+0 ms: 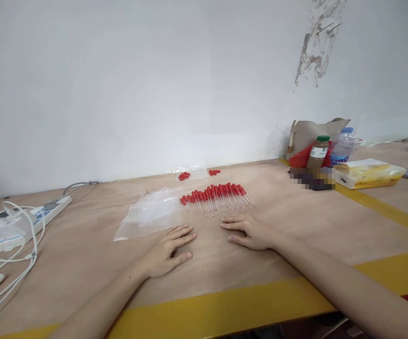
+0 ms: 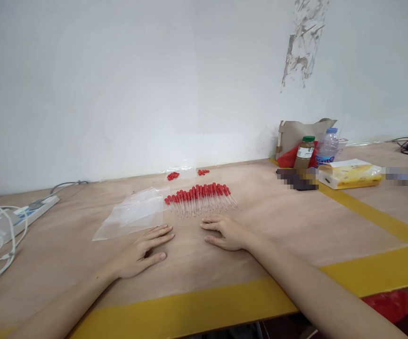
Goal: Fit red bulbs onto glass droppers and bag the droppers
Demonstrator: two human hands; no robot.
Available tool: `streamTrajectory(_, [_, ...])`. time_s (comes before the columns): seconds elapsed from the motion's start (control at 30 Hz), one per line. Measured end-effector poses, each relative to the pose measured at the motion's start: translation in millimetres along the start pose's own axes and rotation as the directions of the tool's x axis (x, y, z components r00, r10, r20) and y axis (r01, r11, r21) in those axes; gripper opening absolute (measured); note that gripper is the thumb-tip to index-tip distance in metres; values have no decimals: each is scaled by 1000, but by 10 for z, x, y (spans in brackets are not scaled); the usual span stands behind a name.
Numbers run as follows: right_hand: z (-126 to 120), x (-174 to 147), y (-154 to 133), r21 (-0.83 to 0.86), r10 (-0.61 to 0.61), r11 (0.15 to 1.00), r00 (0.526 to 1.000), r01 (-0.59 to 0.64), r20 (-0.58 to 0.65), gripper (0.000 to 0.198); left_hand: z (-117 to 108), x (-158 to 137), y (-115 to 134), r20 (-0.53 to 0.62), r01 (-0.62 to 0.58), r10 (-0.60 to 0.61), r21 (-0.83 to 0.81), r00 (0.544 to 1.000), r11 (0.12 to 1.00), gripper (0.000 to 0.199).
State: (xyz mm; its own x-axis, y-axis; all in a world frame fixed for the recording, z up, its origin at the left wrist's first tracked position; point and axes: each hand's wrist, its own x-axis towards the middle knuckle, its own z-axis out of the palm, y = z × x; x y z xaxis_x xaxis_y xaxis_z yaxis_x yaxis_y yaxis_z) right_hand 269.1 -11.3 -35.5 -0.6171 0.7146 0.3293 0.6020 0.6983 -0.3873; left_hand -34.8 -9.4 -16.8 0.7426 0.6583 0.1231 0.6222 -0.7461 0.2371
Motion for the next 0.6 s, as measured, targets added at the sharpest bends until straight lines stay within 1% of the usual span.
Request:
streamTrajectory(0.03, [-2,2,3,15,1,1000,1000,-1,1,44,18,2,-35,-78,41,-41,0,996,999,47])
streamTrajectory(0.07, [-4,3,7,28,0,1000,1000,0,2,44,35,6,-88,-174,99,-95,11,980,995,46])
streamTrajectory(0.13, [-7,4,14,34,0,999,1000,0,7,44,57,22,-235,-364,236,-202,52,909,970,45])
streamTrajectory(0.17, [-8,4,17,30,2,1000,1000,-2,10,45,59,33,-319,-418,296,-243,67,875,953,47])
streamTrajectory(0.2, [-7,3,20,25,4,1000,1000,-5,12,45,57,44,-402,-423,338,-279,69,862,939,48])
streamTrajectory(0.23, [-5,3,23,21,7,1000,1000,-7,15,45,52,55,-478,-398,365,-312,64,863,929,47])
streamTrajectory(0.3, [2,1,29,21,10,1000,1000,-10,19,46,39,76,-590,-315,397,-364,44,876,917,40])
streamTrajectory(0.37, [10,0,37,22,12,1000,1000,-13,18,45,36,94,-638,-271,404,-382,28,884,914,34])
streamTrajectory(0.43, [15,0,42,25,14,1000,1000,-14,16,45,47,105,-635,-295,391,-373,3,880,920,30])
streamTrajectory(0.5, [15,2,43,32,16,999,1000,-16,13,45,62,106,-604,-343,373,-366,-46,865,927,27])
streamTrajectory(0.53, [14,2,41,38,16,999,1000,-16,11,45,66,102,-586,-368,375,-378,-82,849,923,26])
streamTrajectory(0.6, [10,2,37,46,15,999,1000,-16,9,45,57,84,-551,-419,413,-443,-166,792,895,26])
